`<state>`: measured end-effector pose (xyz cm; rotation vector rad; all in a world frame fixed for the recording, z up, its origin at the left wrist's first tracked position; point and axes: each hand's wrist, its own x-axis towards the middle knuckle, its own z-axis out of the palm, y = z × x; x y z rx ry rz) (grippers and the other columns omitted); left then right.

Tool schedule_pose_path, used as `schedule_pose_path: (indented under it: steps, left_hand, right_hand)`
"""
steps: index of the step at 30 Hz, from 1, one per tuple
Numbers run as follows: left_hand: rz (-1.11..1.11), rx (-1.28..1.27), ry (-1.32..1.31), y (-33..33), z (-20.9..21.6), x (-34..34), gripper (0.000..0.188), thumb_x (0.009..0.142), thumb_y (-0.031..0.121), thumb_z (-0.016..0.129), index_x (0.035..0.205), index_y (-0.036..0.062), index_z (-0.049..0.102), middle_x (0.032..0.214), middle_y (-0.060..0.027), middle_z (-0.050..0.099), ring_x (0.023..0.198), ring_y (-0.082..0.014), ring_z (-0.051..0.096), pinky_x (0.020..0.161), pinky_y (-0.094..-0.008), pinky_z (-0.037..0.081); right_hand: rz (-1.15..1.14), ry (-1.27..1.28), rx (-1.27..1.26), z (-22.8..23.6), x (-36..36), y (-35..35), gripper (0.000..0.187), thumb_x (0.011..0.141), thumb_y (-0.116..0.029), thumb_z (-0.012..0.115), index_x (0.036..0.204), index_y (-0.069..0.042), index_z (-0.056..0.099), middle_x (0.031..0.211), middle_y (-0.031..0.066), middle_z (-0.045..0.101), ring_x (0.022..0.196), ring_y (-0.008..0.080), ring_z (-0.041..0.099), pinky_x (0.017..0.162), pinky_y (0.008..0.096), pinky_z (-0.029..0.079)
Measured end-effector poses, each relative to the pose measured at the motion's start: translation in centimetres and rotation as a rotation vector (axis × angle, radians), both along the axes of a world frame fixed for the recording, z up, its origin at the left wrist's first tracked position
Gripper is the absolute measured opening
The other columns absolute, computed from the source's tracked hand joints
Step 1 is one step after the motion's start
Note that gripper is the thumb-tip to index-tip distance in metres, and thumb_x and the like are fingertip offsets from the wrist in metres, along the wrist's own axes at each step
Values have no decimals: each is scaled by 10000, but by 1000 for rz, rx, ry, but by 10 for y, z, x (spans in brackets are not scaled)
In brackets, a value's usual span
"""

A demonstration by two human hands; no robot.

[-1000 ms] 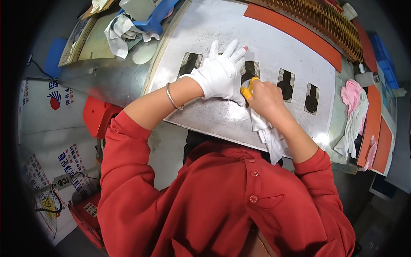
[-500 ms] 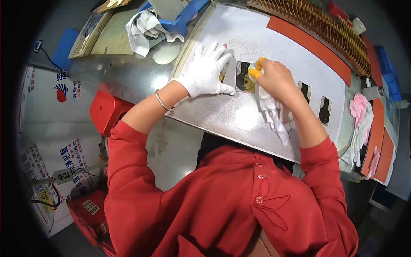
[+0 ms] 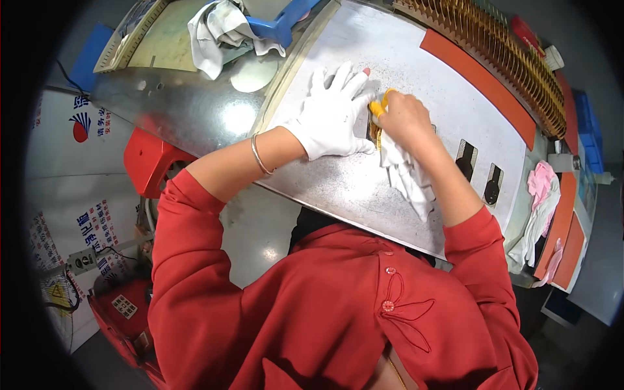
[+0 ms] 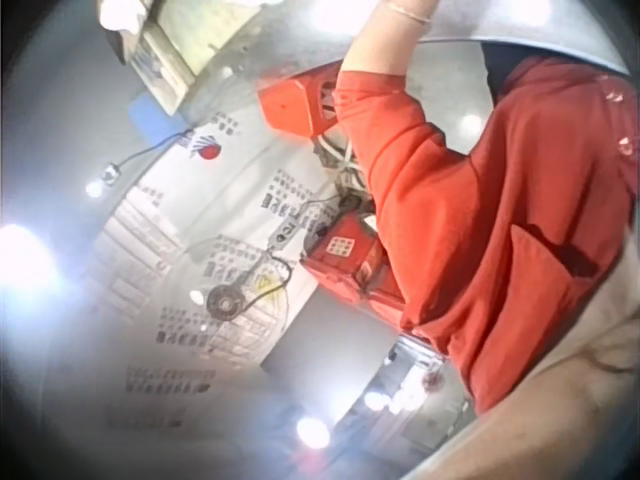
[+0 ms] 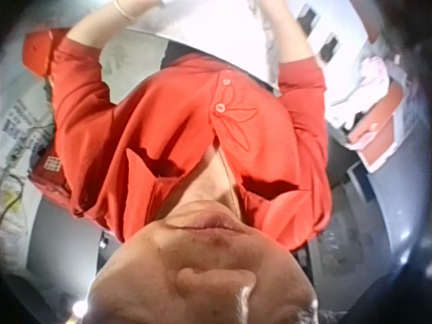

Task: The person cleans a metal tray containing several rectangular molds using a yellow sponge and a white cloth. They wipe the inside of each mold and the surrounding tray surface, occasionally picking up and moving the molds to clean underneath them. The person also uses a spray bottle to apply liquid to the cloth during the process.

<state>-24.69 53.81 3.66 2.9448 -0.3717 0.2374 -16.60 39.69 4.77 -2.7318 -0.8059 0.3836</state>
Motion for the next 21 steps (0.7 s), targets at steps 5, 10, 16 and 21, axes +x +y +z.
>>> schedule_pose_path:
  steps: [5,10,16,21]
  left_hand:
    - [-99,55,70,-1,6,2,783,697,530,603,1282,45,413,1404,-150,250,1319,-351,163,1018,-582,117]
    - [-140,142,134,-3,11,8,937,596,596,652,1288,19,395,1393,-153,266,1313,-356,177,1011,-590,141]
    - [-190,175,221,13,28,10,1101,504,646,680,1344,48,296,1396,-183,263,1293,-379,218,1046,-476,187]
    - [-172,9,242,47,31,3,1069,493,516,762,1349,77,295,1362,-211,306,1273,-409,238,1061,-463,164]
  right_hand:
    - [3,-17,-9,-3,-24,-10,219,713,-165,603,799,37,601,752,248,613,741,375,617,674,439,484]
    - [9,-34,11,-7,-47,-22,235,748,-200,593,786,32,583,714,251,606,709,391,614,640,454,482]
    - [112,30,-28,2,-75,-38,235,755,-203,582,795,29,574,671,236,599,658,385,607,616,455,475]
    - [132,-45,31,10,-80,-59,224,763,-214,578,814,3,576,668,223,599,654,373,600,597,458,463]
